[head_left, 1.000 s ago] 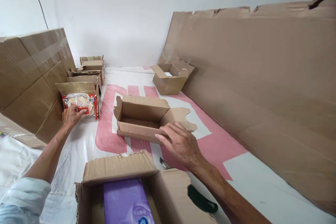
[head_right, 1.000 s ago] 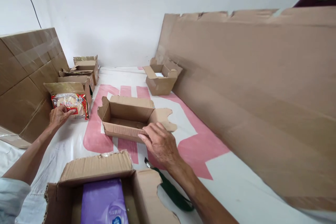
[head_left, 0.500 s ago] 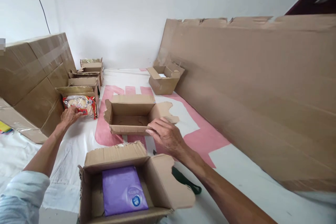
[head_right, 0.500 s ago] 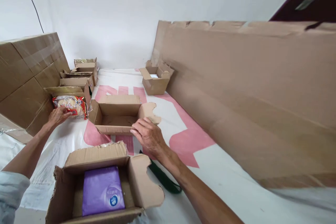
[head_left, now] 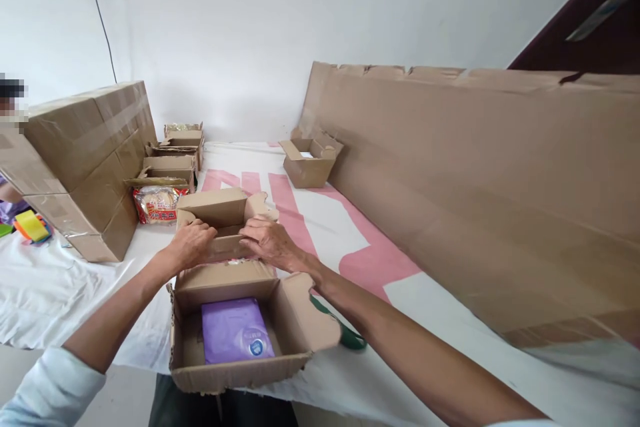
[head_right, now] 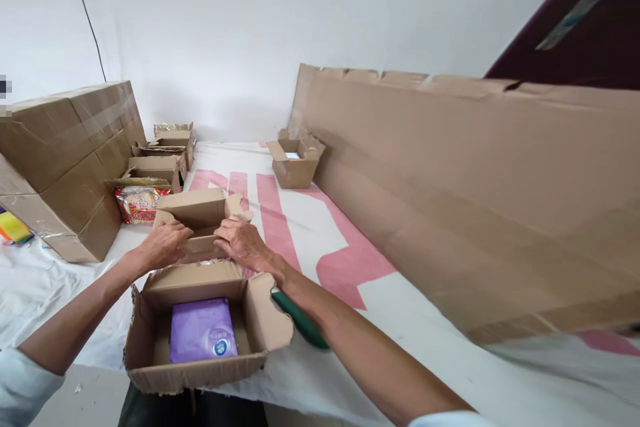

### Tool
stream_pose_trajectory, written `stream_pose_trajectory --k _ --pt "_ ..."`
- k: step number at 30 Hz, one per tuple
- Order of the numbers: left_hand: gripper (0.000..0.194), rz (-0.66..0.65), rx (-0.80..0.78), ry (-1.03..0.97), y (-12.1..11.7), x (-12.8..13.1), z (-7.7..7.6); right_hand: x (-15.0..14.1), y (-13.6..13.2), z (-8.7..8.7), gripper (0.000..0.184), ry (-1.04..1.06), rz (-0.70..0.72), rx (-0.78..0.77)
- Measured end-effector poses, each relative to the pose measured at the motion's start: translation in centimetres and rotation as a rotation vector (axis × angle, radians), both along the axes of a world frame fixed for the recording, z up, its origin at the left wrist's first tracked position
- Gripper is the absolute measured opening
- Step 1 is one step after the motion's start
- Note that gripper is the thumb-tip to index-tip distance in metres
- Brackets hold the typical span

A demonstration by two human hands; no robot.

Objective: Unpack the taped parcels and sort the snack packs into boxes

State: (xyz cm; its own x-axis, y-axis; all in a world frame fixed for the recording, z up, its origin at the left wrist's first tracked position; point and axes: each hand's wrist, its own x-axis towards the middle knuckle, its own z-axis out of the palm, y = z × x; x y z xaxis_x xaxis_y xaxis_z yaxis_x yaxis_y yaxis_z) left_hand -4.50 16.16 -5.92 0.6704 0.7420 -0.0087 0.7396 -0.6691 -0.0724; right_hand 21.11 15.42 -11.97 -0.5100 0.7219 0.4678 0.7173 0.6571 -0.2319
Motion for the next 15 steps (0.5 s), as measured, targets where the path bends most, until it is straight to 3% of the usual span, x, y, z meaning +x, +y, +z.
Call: stream_pose_trajectory --k 5,11,15 --pt "0.013 0.114 0.018 0.024 0.0 -2.8 -0.4 0.7 -0.9 1.6 0.021 0.286 0.147 -0.06" --pt "0.016 0.335 0.065 0.027 1.5 -10.2 1.9 4.5 -4.5 2.2 0.026 0.576 -0.037 -0.207" --pt "0.012 0.463 0.094 0.048 2.7 -12.9 2.6 5.2 -7.9 2.9 0.029 0.618 -0.094 -0.271"
